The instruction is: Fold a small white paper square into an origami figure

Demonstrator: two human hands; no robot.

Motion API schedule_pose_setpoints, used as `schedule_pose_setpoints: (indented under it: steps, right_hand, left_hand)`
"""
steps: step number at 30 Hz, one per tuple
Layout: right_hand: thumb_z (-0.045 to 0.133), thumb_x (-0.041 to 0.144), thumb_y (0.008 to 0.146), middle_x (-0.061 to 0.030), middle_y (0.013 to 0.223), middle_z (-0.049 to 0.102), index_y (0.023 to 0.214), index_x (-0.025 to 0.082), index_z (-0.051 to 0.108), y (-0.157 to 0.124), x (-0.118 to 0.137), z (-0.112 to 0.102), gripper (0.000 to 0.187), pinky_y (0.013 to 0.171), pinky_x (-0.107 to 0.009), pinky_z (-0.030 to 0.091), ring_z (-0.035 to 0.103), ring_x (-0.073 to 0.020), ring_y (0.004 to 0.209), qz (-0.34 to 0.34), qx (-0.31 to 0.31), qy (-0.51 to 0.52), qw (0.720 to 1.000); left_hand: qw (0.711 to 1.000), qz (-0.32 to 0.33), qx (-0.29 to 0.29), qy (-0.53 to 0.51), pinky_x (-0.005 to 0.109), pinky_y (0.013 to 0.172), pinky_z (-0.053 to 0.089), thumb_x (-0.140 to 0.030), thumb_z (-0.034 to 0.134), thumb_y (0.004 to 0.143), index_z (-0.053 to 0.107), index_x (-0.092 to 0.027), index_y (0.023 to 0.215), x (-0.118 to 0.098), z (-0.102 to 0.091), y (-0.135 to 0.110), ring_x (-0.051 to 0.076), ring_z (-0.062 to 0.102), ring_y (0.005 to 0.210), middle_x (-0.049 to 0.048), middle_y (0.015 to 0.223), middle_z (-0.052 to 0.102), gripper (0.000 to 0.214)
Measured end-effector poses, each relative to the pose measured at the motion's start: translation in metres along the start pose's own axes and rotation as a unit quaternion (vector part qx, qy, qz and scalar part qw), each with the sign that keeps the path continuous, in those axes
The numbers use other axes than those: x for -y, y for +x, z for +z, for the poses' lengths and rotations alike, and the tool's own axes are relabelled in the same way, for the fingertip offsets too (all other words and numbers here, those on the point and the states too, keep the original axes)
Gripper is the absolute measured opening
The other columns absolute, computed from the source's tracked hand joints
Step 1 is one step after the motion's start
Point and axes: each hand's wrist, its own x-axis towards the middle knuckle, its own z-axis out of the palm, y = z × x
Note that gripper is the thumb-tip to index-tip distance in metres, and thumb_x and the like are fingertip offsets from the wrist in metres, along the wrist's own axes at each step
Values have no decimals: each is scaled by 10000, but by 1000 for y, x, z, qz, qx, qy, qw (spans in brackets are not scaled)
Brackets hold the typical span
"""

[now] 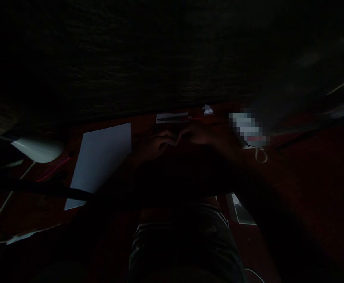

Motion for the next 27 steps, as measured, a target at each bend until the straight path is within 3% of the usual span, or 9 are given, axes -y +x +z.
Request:
schedule_pose_setpoints:
  steps: [5, 8, 11, 27]
  right_hand:
    - [662, 28, 855, -30, 1114, 918, 1016, 253, 937, 2, 0, 6, 390, 1016, -358, 606, 830, -224, 1036, 17, -42, -11, 999]
    - [690, 66, 883, -50, 1128, 919, 1047, 245, 942, 3, -1, 9, 350, 1015, -373, 605, 832, -245, 1053, 25, -54, -33, 998]
    - [710, 98, 898, -50, 1151, 919, 1065, 251, 945, 3, 1, 10, 326, 997, -366, 611, 833, -252, 1050, 36, -60, -52, 996]
    - [761, 84, 929, -61, 1083, 894, 962, 196, 876, 13, 5, 13, 164, 898, -292, 588, 795, -196, 969, 84, -61, 13, 994]
  left_hand:
    - [999, -12, -42, 9, 570, 1213, 565, -134, 699, 1063, 876, -270, 1162, -6, 10, 4, 293, 747, 1282, 65, 1300, 832, 244]
    - [996, -51, -76, -6, 494, 1100, 607, -219, 776, 1071, 856, -234, 978, -10, 21, 9, 269, 767, 1157, 67, 1165, 835, 123]
    - [989, -97, -101, -35, 427, 993, 624, -218, 845, 1030, 838, -224, 917, -13, 28, 14, 241, 772, 1072, 58, 1111, 821, 113]
    - [982, -121, -133, -65, 370, 859, 614, -252, 869, 998, 807, -223, 857, -18, 29, 13, 216, 770, 991, 49, 1070, 805, 156]
